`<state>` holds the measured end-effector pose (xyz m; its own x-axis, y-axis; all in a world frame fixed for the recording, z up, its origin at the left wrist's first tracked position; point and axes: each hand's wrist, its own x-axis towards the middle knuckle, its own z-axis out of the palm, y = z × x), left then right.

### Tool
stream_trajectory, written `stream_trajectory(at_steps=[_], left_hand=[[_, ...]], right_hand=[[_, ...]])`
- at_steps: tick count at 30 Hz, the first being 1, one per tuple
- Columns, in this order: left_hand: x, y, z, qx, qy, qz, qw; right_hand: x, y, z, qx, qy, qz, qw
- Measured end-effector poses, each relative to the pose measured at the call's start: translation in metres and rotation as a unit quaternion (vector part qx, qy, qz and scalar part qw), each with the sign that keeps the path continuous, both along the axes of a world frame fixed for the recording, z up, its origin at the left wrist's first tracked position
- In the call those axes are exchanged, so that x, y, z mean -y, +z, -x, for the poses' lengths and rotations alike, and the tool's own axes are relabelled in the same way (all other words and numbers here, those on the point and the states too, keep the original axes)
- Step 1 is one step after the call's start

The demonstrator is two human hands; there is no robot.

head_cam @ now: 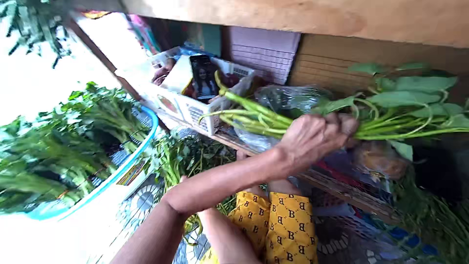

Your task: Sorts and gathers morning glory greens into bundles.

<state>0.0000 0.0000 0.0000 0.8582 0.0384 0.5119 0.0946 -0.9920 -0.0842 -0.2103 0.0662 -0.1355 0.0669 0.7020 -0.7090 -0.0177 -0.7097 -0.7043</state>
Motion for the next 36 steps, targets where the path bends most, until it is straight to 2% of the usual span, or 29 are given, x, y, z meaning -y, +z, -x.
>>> stream_trajectory(at_steps=[2,3,5,6,9,11,13,15,18,21,23,27,31,34,36], left_hand=[[-0.007,0.0,0.064,-0.004,0.073,0.017,0.997],[-0.013,-0.001,0.099,-0.009,0.125,0.031,0.992],[-0.023,-0.002,0.174,-0.012,0.261,0.07,0.963],[-0.023,-0.003,0.211,-0.011,0.341,0.092,0.935],[-0.019,-0.021,0.308,-0.01,0.568,0.191,0.801],[-0.014,-0.055,0.357,0.007,0.652,0.269,0.709],[-0.004,-0.102,0.388,0.037,0.672,0.324,0.665],[0.005,-0.147,0.395,0.059,0.662,0.35,0.66],[-0.003,-0.201,0.376,0.03,0.637,0.414,0.649],[-0.04,-0.251,0.355,-0.023,0.629,0.448,0.635],[-0.071,-0.277,0.343,-0.005,0.634,0.449,0.629],[-0.121,-0.324,0.337,0.042,0.581,0.516,0.628],[-0.117,-0.352,0.349,-0.031,0.598,0.513,0.616],[-0.103,-0.364,0.363,-0.023,0.593,0.484,0.643],[-0.096,-0.368,0.365,0.016,0.594,0.456,0.663]], right_hand=[[-0.024,-0.092,0.009,0.038,0.026,-0.131,0.99],[-0.035,-0.12,0.011,0.042,0.03,-0.168,0.984],[-0.048,-0.133,0.005,0.067,0.049,-0.197,0.977],[-0.048,-0.125,-0.001,0.062,0.062,-0.179,0.98],[-0.048,-0.122,-0.006,-0.012,0.063,-0.15,0.987],[-0.05,-0.13,-0.008,-0.034,0.053,-0.15,0.987],[-0.048,-0.135,-0.012,-0.083,0.034,-0.152,0.984],[-0.045,-0.133,-0.021,-0.129,0.027,-0.149,0.98],[-0.048,-0.121,-0.034,-0.116,0.01,-0.11,0.987],[-0.052,-0.113,-0.044,-0.068,-0.016,-0.081,0.994],[-0.051,-0.114,-0.048,-0.044,-0.034,-0.078,0.995],[-0.047,-0.132,-0.05,-0.03,-0.054,-0.079,0.995],[-0.048,-0.139,-0.044,-0.048,-0.092,-0.062,0.993],[-0.051,-0.138,-0.041,-0.058,-0.109,-0.053,0.991],[-0.05,-0.141,-0.039,-0.062,-0.112,-0.054,0.99]])
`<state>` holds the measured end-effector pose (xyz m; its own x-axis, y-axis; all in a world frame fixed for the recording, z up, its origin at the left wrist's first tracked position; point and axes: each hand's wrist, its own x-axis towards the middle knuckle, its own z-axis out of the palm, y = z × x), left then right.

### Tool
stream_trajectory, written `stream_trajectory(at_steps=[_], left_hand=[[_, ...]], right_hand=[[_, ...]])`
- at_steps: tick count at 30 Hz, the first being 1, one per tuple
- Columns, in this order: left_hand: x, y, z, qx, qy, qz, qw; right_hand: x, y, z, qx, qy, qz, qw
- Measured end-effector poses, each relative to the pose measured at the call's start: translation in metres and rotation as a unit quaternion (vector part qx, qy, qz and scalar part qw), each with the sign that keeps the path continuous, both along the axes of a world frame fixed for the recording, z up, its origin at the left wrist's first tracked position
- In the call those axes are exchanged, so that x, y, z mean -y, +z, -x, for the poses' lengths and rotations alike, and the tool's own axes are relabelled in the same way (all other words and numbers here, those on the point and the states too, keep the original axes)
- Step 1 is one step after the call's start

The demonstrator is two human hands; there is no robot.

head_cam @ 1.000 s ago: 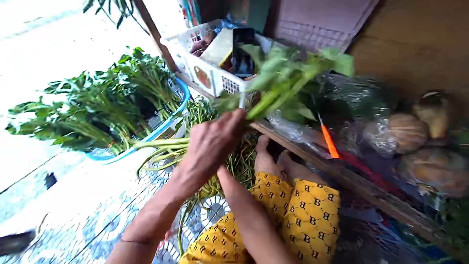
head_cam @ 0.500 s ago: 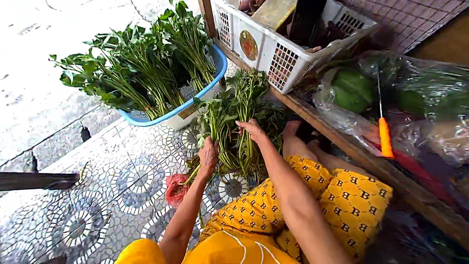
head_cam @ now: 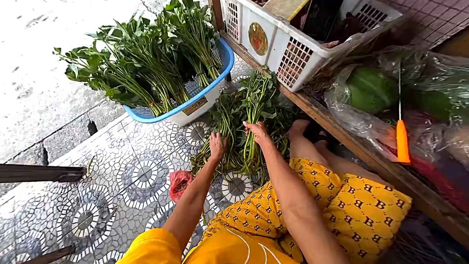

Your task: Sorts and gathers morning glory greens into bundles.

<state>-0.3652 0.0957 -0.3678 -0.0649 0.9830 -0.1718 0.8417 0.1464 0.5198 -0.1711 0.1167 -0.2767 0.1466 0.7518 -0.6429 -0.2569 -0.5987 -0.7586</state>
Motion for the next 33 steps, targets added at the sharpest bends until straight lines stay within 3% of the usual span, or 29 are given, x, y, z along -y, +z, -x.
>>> stream_trajectory(at_steps=[4,11,14,16,18,21,25,27,29,31,33], left_hand=[[-0.008,0.012,-0.018,-0.013,0.034,-0.043,0.998],[-0.033,0.039,-0.043,-0.09,0.01,0.105,0.99],[-0.026,0.066,-0.038,0.019,0.087,0.085,0.992],[-0.011,0.085,-0.028,0.092,0.127,-0.004,0.988],[0.005,0.102,-0.014,0.036,0.076,-0.021,0.996],[0.018,0.13,0.008,-0.151,-0.036,0.131,0.979],[0.025,0.197,0.027,-0.227,0.035,0.085,0.97],[0.024,0.201,0.028,-0.235,0.019,0.094,0.967],[0.02,0.187,0.026,-0.253,-0.082,0.149,0.952],[0.016,0.202,0.034,-0.241,-0.084,0.075,0.964],[0.021,0.23,0.043,-0.198,-0.021,-0.112,0.974]], right_hand=[[0.003,0.003,0.005,-0.013,-0.007,-0.005,1.0],[0.01,0.016,0.006,-0.022,0.001,-0.017,1.0],[0.011,0.017,0.005,-0.032,0.0,-0.018,0.999],[0.01,0.017,0.004,-0.04,0.001,-0.024,0.999],[0.01,0.014,0.004,-0.047,0.006,-0.026,0.999],[0.011,0.007,0.007,-0.06,0.007,-0.022,0.998],[0.009,0.011,0.006,-0.061,0.003,-0.02,0.998],[0.013,0.013,0.005,-0.056,0.007,-0.019,0.998],[0.013,0.009,0.006,-0.058,0.014,-0.024,0.998],[0.008,0.008,0.007,-0.069,0.011,-0.027,0.997],[0.012,0.013,0.006,-0.076,0.003,-0.02,0.997]])
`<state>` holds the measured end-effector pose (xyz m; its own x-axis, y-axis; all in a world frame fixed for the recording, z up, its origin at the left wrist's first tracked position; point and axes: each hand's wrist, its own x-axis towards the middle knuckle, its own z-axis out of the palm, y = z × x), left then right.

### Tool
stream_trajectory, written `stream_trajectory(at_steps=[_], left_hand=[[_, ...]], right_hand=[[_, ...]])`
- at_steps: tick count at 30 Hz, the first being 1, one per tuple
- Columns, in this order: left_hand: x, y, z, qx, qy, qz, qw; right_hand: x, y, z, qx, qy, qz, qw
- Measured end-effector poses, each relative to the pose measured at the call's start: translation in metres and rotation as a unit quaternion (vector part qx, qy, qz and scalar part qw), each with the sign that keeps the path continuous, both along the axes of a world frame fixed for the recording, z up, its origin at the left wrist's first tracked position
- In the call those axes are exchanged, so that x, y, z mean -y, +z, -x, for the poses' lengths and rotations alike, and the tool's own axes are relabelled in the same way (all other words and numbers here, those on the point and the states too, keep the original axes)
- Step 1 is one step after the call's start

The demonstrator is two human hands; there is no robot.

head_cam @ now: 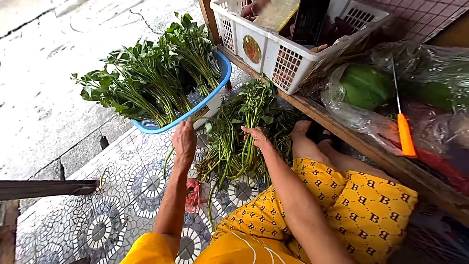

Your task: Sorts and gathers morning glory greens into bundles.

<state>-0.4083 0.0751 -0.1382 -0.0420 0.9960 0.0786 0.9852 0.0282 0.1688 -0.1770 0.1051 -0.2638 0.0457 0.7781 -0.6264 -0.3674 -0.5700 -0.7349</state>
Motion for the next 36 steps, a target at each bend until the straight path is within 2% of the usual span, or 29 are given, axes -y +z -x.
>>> stream_trajectory(at_steps=[2,3,5,6,9,11,13,17,20,23,26,31,36], left_hand=[[0.007,0.007,-0.003,0.069,0.011,-0.168,0.983],[0.01,-0.002,-0.01,0.123,0.008,-0.195,0.973],[0.016,-0.045,-0.024,0.277,0.008,-0.14,0.951],[0.017,-0.071,-0.031,0.374,0.03,-0.09,0.923],[0.025,-0.129,-0.053,0.614,0.1,0.034,0.782],[0.03,-0.143,-0.072,0.66,0.114,0.061,0.74],[0.031,-0.148,-0.087,0.653,0.119,0.065,0.745],[0.031,-0.158,-0.1,0.6,0.088,0.055,0.793],[0.029,-0.157,-0.101,0.596,0.088,0.049,0.796],[0.018,-0.145,-0.097,0.592,0.115,0.0,0.798],[0.004,-0.131,-0.086,0.556,0.12,-0.044,0.821],[0.014,-0.141,-0.091,0.563,0.095,-0.007,0.821],[0.027,-0.151,-0.1,0.524,0.094,0.038,0.846]], right_hand=[[0.0,0.001,-0.002,-0.006,-0.002,0.001,1.0],[-0.001,0.001,-0.002,-0.007,-0.001,-0.001,1.0],[-0.002,-0.003,-0.002,-0.009,0.015,-0.006,1.0],[-0.001,-0.006,0.0,-0.014,0.024,-0.008,1.0],[0.002,-0.008,0.007,-0.032,0.036,-0.008,0.999],[0.002,-0.007,0.009,-0.029,0.037,-0.012,0.999],[0.003,-0.007,0.009,-0.011,0.041,-0.016,0.999],[0.004,-0.013,0.015,0.029,0.045,-0.027,0.998],[0.005,-0.019,0.021,0.043,0.05,-0.023,0.998],[0.007,-0.021,0.028,0.034,0.062,-0.009,0.997],[0.008,-0.025,0.033,0.009,0.062,0.011,0.998],[0.009,-0.017,0.036,0.049,0.069,0.012,0.996],[0.009,-0.019,0.036,0.087,0.068,0.006,0.994]])
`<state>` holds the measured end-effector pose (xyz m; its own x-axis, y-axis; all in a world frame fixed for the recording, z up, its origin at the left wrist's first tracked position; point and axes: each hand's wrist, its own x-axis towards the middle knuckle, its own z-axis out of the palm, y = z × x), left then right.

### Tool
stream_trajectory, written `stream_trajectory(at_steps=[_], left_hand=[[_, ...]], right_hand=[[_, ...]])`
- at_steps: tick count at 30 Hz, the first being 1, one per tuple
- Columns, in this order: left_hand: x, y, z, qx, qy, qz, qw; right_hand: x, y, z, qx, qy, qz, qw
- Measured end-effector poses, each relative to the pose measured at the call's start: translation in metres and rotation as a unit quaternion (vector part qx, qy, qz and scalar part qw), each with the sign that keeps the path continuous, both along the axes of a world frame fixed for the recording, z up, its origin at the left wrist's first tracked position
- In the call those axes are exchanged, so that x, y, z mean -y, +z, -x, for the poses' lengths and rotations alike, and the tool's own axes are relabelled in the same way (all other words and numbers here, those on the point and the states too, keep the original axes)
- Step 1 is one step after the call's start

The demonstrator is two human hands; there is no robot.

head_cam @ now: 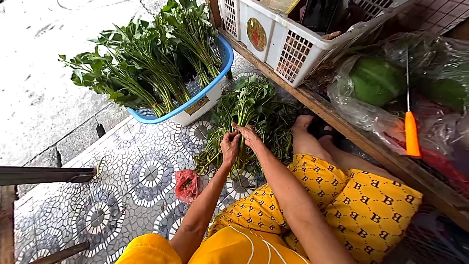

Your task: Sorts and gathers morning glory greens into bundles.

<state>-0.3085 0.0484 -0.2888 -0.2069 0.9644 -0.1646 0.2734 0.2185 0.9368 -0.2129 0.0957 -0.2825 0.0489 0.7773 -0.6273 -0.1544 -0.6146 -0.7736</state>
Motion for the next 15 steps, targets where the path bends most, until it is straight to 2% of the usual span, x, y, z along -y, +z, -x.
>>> stream_trajectory(at_steps=[2,5,10,12,15], left_hand=[[0.001,-0.001,-0.002,-0.017,0.003,0.005,1.0],[0.005,0.0,0.0,-0.079,-0.013,0.019,0.997],[0.015,-0.016,0.022,-0.003,-0.205,0.097,0.974],[0.015,-0.02,0.023,-0.047,-0.273,0.089,0.957],[0.017,-0.023,0.013,-0.084,-0.309,0.097,0.942]], right_hand=[[-0.001,-0.008,0.002,0.005,-0.011,-0.009,1.0],[0.001,0.0,0.004,0.014,-0.018,-0.023,0.999],[-0.009,0.009,0.002,-0.071,-0.099,-0.023,0.992],[-0.008,0.003,-0.001,-0.079,-0.109,-0.006,0.991],[-0.007,0.004,-0.009,-0.06,-0.067,0.018,0.996]])
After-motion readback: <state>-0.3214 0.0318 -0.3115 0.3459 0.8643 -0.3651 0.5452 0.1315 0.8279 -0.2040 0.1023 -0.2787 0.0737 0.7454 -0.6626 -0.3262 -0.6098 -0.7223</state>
